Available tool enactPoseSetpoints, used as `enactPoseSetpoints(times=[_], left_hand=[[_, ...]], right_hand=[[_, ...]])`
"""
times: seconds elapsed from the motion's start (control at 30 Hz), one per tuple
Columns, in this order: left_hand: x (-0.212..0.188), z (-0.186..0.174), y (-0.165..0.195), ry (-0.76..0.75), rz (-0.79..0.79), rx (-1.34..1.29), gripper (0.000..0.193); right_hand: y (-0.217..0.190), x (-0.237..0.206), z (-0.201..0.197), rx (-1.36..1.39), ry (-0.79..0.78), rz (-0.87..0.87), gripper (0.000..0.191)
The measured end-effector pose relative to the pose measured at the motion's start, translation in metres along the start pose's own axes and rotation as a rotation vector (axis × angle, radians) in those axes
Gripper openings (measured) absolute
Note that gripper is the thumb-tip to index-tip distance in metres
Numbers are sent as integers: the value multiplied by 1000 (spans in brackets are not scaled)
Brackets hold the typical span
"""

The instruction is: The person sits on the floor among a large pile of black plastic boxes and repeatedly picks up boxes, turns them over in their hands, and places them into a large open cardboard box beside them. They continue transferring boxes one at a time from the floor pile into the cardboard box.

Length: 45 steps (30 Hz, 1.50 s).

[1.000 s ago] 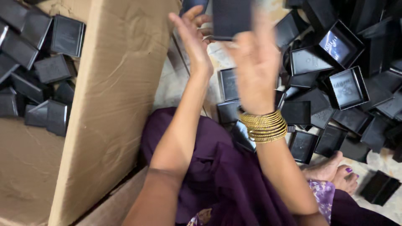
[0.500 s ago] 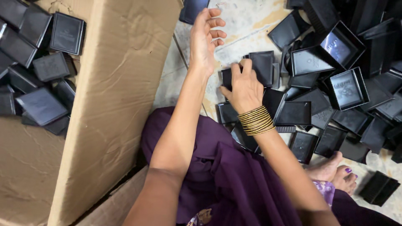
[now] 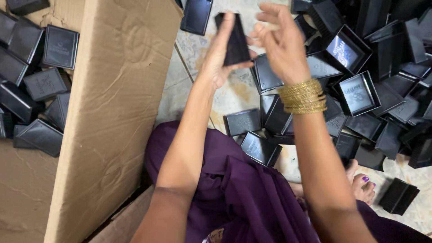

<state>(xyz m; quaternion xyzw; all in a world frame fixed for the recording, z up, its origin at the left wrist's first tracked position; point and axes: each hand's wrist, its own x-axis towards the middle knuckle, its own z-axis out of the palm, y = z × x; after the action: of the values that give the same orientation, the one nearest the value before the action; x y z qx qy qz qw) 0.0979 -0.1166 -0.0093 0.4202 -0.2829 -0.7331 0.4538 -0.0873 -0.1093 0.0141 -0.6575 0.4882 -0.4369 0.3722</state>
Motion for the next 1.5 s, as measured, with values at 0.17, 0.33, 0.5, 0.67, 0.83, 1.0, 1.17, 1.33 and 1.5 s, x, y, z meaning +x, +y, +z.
enactPoseSetpoints(times=[0.17,0.33,0.5,0.67,0.83,1.0,1.17,1.33,1.5], left_hand=[[2,-6,2,51,206,-183,83],[11,-14,-6,86,230,-329,66],[16,-30,-10,290,273,-344,65],[14,-32,-10,268,259,-409,63],[11,-26,-5,262,345,-349,61],[9,-22,-4,235,361,-359,59],[9,-27,-3,234,349,-347,59],[7,-25,-4,139,346,-441,60],[5,-13,-10,17,379,-344,53]], right_hand=[[54,43,-18,-1060,-28,470,64],[95,57,-4,-931,-201,455,47],[106,44,-3,642,-348,519,33],[119,44,-19,-265,-137,367,38],[110,42,3,-658,24,59,45],[79,36,70,-893,82,94,87],[53,42,53,-101,-41,216,60],[12,25,16,941,-31,246,45],[-27,-1,30,257,-106,30,61]])
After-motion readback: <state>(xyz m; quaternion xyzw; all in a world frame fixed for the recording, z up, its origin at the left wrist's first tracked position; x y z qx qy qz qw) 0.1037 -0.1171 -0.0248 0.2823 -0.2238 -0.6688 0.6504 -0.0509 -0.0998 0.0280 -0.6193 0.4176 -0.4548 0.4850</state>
